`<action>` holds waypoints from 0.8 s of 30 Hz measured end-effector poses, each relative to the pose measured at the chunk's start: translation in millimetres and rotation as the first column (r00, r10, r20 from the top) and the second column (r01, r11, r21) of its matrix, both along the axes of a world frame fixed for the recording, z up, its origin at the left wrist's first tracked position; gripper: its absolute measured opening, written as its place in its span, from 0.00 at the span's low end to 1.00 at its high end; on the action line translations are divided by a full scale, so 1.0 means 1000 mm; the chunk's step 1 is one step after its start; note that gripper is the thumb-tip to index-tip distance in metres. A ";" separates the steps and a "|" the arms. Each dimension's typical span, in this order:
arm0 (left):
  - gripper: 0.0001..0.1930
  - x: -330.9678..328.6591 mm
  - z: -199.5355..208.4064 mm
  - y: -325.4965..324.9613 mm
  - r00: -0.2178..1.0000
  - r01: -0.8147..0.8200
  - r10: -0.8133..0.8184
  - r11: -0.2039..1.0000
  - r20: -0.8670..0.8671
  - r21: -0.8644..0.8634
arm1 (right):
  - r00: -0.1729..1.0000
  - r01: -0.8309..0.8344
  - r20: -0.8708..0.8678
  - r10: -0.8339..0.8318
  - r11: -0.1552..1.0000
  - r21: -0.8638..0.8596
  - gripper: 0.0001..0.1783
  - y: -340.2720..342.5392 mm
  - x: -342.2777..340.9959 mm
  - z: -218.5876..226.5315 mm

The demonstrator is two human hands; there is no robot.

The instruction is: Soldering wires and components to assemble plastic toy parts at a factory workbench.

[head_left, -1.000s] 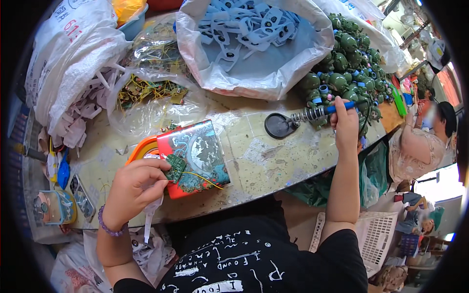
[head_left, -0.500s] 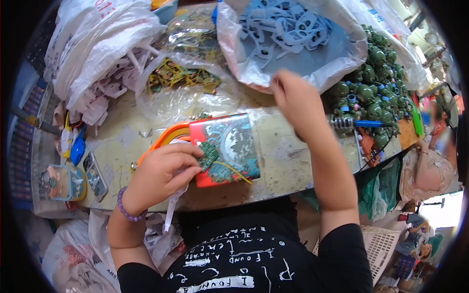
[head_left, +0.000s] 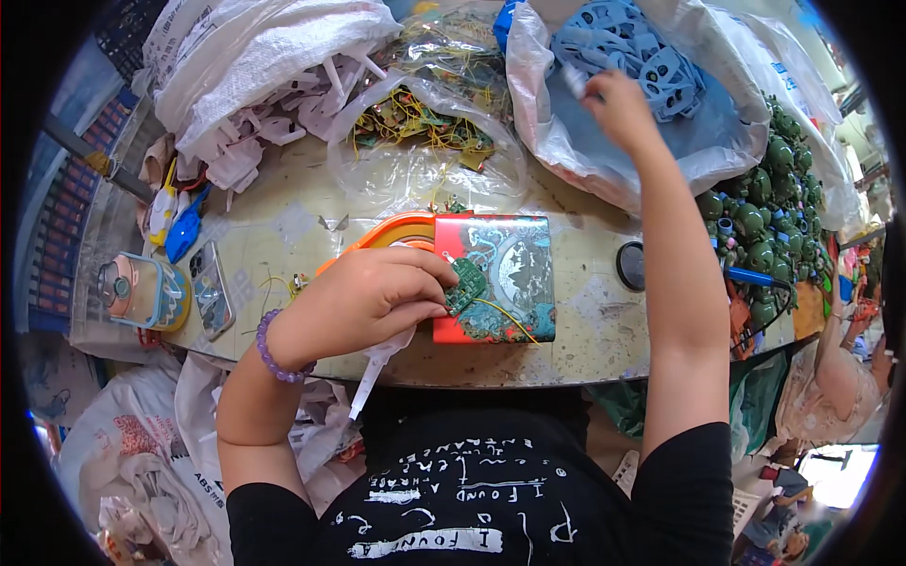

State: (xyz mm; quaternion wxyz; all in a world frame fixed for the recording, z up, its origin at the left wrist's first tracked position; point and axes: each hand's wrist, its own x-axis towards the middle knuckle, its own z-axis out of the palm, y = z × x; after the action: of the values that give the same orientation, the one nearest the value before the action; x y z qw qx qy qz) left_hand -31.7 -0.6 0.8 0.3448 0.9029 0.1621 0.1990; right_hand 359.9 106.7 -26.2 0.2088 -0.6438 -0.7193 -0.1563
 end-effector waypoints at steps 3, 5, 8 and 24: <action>0.04 0.000 -0.003 -0.001 1.000 -0.028 0.028 0.999 0.006 -0.017 | 0.876 -0.045 -0.447 0.182 0.953 0.299 0.13 -0.020 -0.009 0.037; 0.04 -0.004 -0.007 0.000 0.999 -0.045 0.045 0.998 0.006 -0.033 | 0.714 -0.002 -0.666 0.218 0.951 0.309 0.13 -0.047 -0.039 0.059; 0.05 -0.001 -0.001 -0.006 0.999 -0.048 0.048 0.999 0.011 0.008 | 0.442 -0.166 -0.815 0.374 0.927 0.336 0.12 -0.098 -0.075 0.091; 0.05 -0.024 -0.045 -0.010 0.686 -0.142 0.597 0.670 0.416 -0.729 | 0.737 -0.468 -0.545 0.399 0.884 0.015 0.18 -0.126 -0.179 0.061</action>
State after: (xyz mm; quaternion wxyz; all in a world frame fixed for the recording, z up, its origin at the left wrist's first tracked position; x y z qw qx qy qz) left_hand -56.1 -10.9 -43.8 0.6143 0.5491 0.2879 0.4882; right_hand 180.5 -19.0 35.3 0.3907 -0.4874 -0.7706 0.1262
